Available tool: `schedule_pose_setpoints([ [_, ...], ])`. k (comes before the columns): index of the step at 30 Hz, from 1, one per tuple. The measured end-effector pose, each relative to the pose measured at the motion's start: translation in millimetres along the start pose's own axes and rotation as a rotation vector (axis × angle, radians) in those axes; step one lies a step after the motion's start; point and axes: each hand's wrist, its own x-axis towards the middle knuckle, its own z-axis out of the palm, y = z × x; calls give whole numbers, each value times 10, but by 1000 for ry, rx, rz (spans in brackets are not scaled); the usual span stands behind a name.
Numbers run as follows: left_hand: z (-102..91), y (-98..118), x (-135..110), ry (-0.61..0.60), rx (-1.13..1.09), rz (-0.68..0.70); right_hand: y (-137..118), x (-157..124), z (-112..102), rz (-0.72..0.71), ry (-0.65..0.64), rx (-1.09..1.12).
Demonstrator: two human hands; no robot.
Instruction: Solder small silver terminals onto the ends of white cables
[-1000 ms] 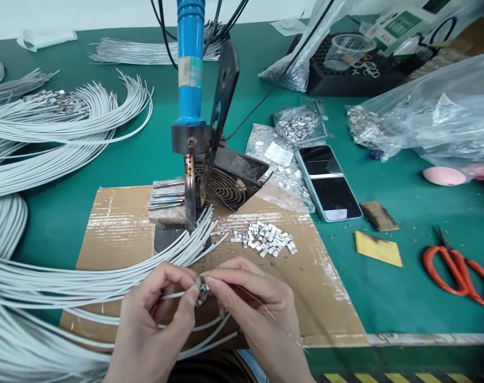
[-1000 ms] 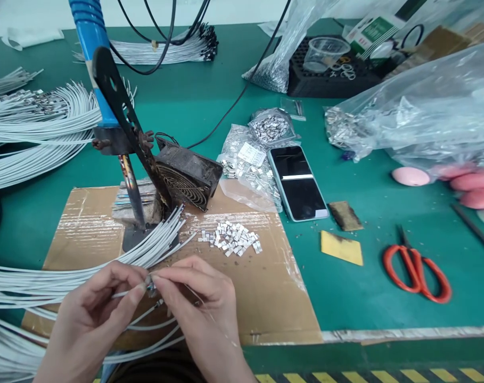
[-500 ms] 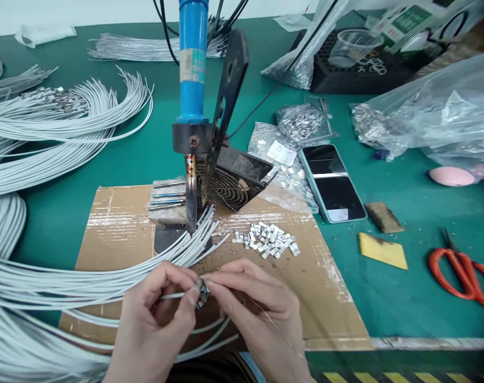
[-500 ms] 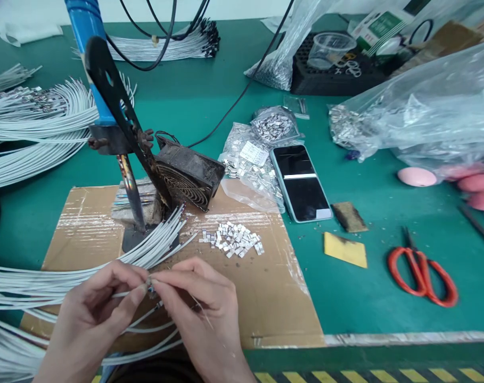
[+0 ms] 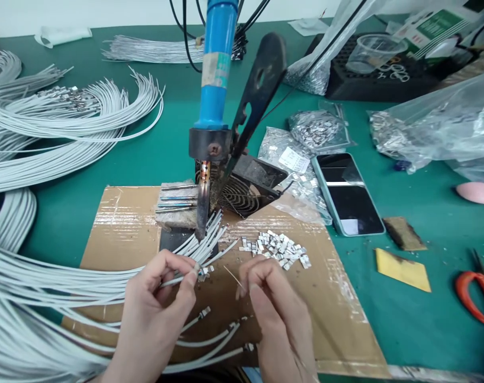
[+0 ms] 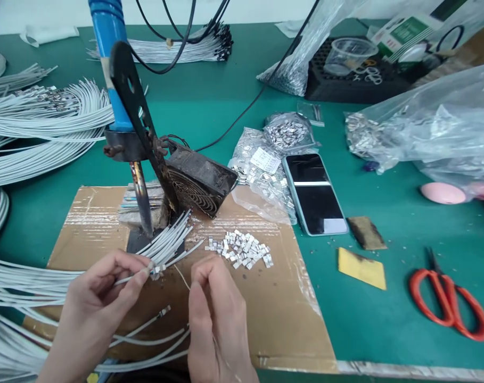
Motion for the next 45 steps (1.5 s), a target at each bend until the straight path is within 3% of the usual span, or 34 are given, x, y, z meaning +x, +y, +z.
schedule_pose_setpoints([
  [3,5,12,32,18,22,29,-18,65,-17,-77,-70,-16],
  [7,7,31,71,33,65,42,-43,108,19,-135,-72,-4],
  [22,97,123,153,48,59,24,-91,167,98,-31,-5,71],
  [45,34,50,273,20,-25,113,-159,233,169,89,40,185],
])
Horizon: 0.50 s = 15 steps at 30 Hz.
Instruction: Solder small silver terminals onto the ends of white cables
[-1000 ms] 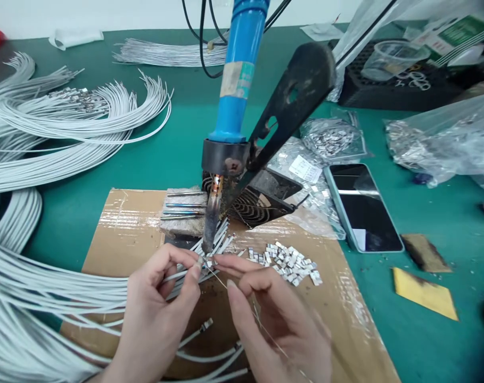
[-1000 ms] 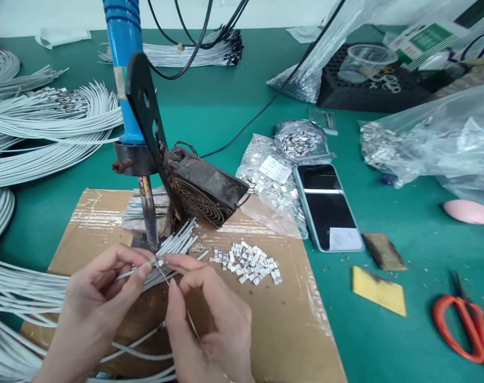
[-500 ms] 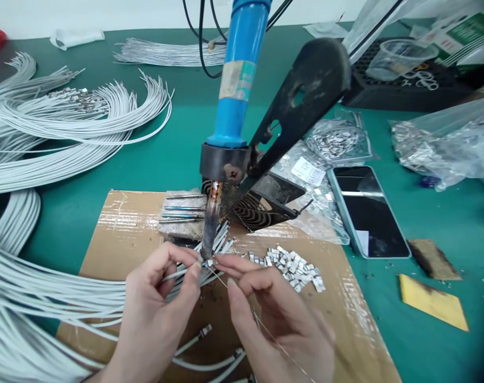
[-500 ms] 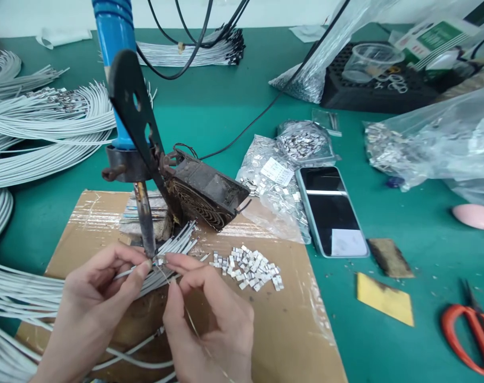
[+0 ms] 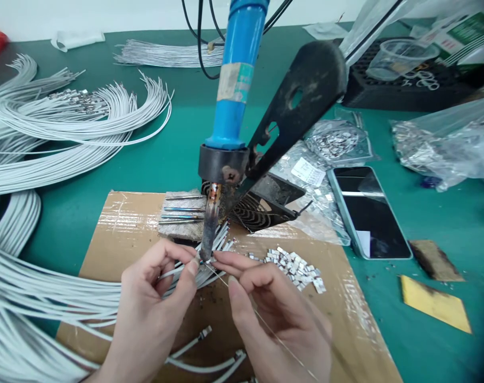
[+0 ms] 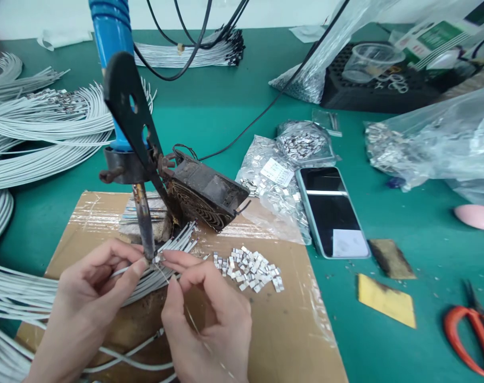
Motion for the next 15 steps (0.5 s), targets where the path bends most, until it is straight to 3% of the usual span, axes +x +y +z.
schedule_pose_setpoints([
  [15,14,72,-9,27,26,-18,-18,5,16,-6,-2,27],
])
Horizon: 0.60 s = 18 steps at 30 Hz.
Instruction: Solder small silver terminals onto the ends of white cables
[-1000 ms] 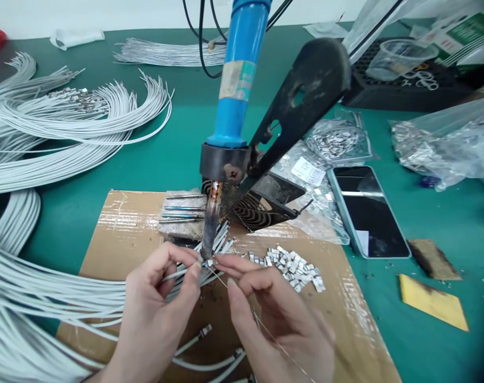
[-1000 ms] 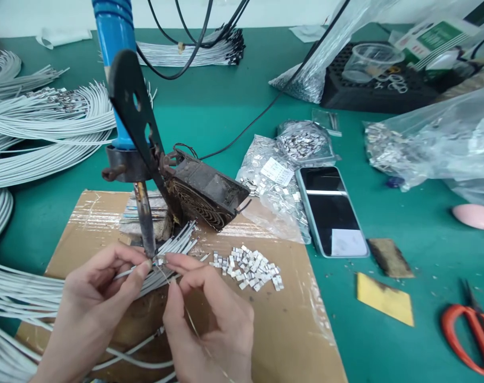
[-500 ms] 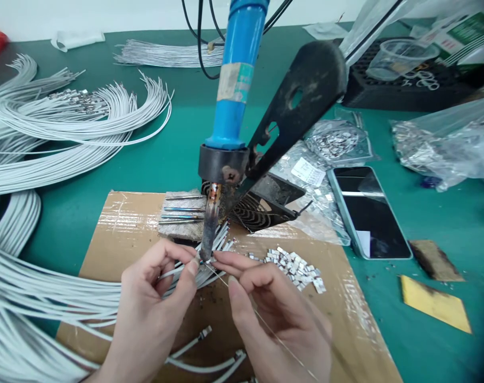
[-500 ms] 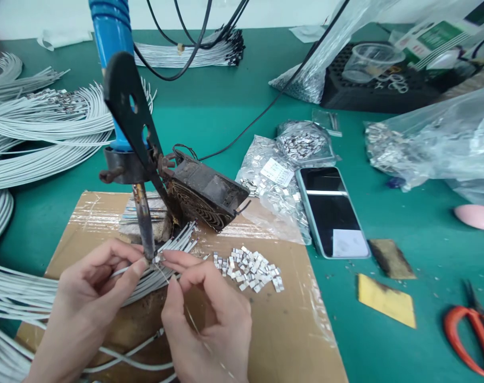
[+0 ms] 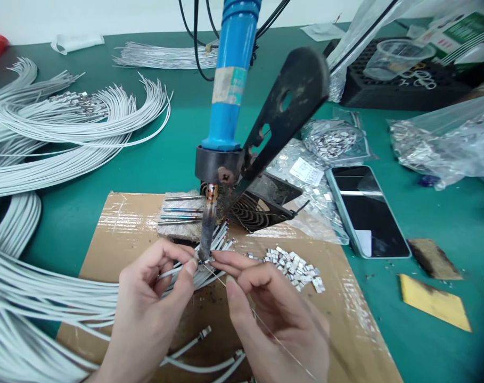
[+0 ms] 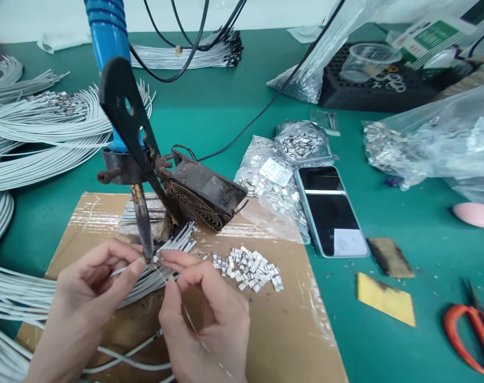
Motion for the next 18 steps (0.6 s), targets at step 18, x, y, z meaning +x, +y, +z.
schedule_pose_setpoints([
  [18,28,14,-13,57,-47,-16,-17,-8,-7,1,-24,21],
])
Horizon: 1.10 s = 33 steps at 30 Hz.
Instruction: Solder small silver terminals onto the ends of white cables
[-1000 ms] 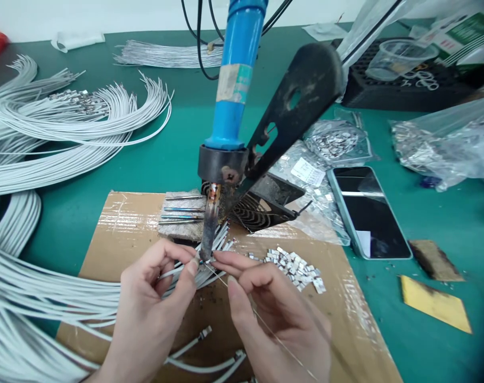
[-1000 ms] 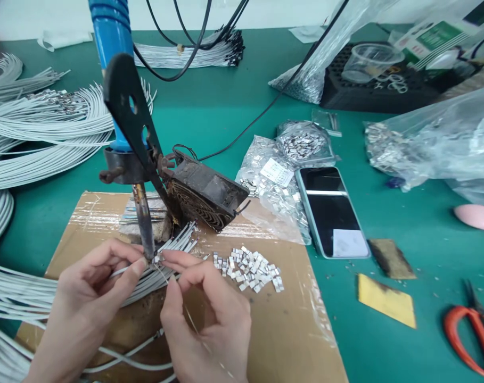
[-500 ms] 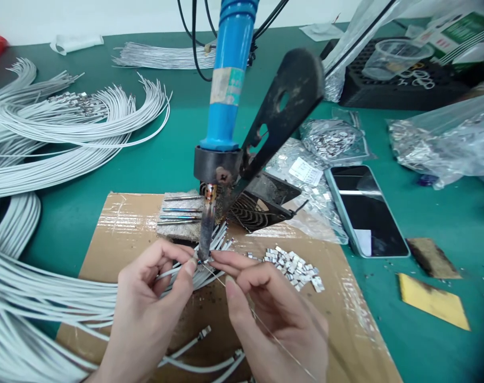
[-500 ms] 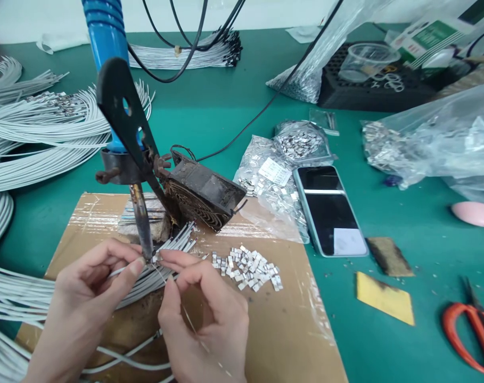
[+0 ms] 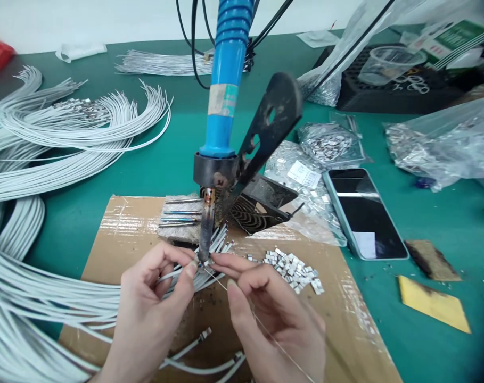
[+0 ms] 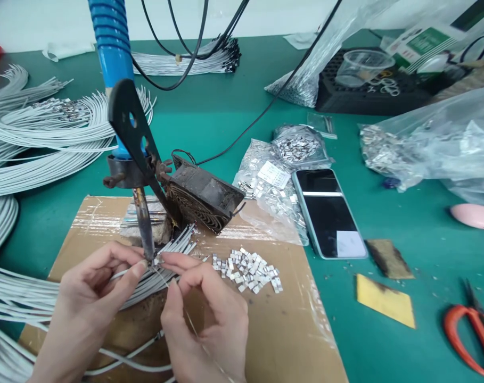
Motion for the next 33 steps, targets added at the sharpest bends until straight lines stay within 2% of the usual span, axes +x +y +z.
schedule_pose_setpoints([
  [5,-12,20,4,-44,36,20,3,-1,8,14,0,21],
  [9,-61,-12,36,-19,31,40,10,9,8,8,-8,51],
  [11,-105,-44,62,-99,48,47,10,20,5,6,-16,61],
  [14,-162,-87,100,-158,51,46,4,35,-1,28,-35,68],
  [22,-114,-77,109,-143,50,57,18,41,-13,25,-22,74],
  [33,14,22,-4,22,-3,33,18,35,-22,-5,-38,29],
])
